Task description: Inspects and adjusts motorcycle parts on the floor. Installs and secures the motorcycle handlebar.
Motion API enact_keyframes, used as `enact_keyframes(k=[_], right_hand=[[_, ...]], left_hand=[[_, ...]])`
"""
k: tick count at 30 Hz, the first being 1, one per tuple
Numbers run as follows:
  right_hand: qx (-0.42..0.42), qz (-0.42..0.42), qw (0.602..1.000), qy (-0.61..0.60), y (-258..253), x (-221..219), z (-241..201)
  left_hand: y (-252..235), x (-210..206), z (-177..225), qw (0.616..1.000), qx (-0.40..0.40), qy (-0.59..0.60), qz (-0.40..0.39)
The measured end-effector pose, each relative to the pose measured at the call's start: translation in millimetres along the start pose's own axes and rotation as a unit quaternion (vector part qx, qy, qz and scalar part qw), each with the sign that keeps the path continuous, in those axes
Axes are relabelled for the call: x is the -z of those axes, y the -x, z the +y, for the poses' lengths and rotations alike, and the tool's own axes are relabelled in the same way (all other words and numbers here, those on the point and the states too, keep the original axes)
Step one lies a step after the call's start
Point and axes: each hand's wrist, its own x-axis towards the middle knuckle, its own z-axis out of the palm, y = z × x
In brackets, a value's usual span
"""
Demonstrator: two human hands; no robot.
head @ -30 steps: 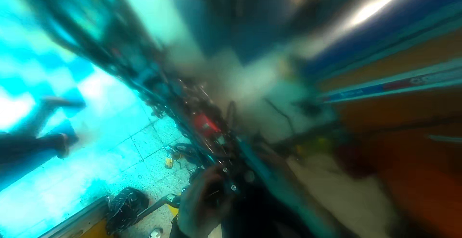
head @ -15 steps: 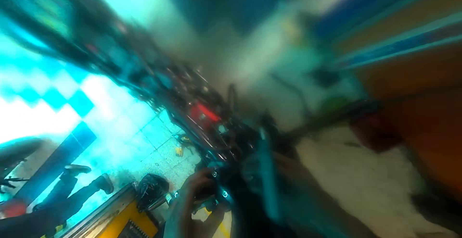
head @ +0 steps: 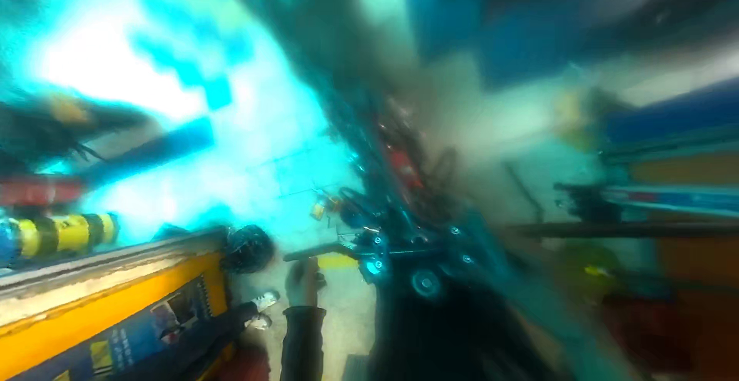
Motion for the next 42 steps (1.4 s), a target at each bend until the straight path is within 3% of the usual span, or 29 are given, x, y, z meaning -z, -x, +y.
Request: enact_keyframes(k=[2,3,5,11,20,25,28,32,37,42], right_hand=[[0.006,0.016,1.0,-0.002,3,-3,5],[0.006,0.026,1.0,-0.005,4,-5,8],[-0.014,0.052,0.998,-0.019,6,-10,6],[-0.053,0.056,0.997,-0.026,7,-13,-14],[-0.035,0.045,0.998,-0.019,7,-9,-9],[-0.034,0.059,0.998,-0.012,11,-4,9],[-0.035,0.029,0.998,0.042,11,3,6],[-0.019,-0.023,0.992,0.122,6,13,5],[-0.029,-0.034,0.99,0.131,0,11,-11],[0.037,-0.062,0.984,0.164,1,4,-18]], left_hand=[[-1,-15,-12,0.967,0.15,0.185,-0.092],[-1,-22,-14,0.938,0.164,0.272,-0.141],[0,-40,-6,0.894,0.126,0.383,-0.196],[9,-66,8,0.843,0.094,0.501,-0.173],[5,-68,-4,0.851,0.038,0.495,-0.173],[21,-68,-3,0.874,0.04,0.469,-0.118],[18,-70,-8,0.878,0.01,0.462,-0.128],[20,-72,-7,0.878,0.032,0.468,-0.096],[23,-75,-3,0.889,0.034,0.451,-0.074],[28,-73,-2,0.887,0.012,0.454,-0.08]])
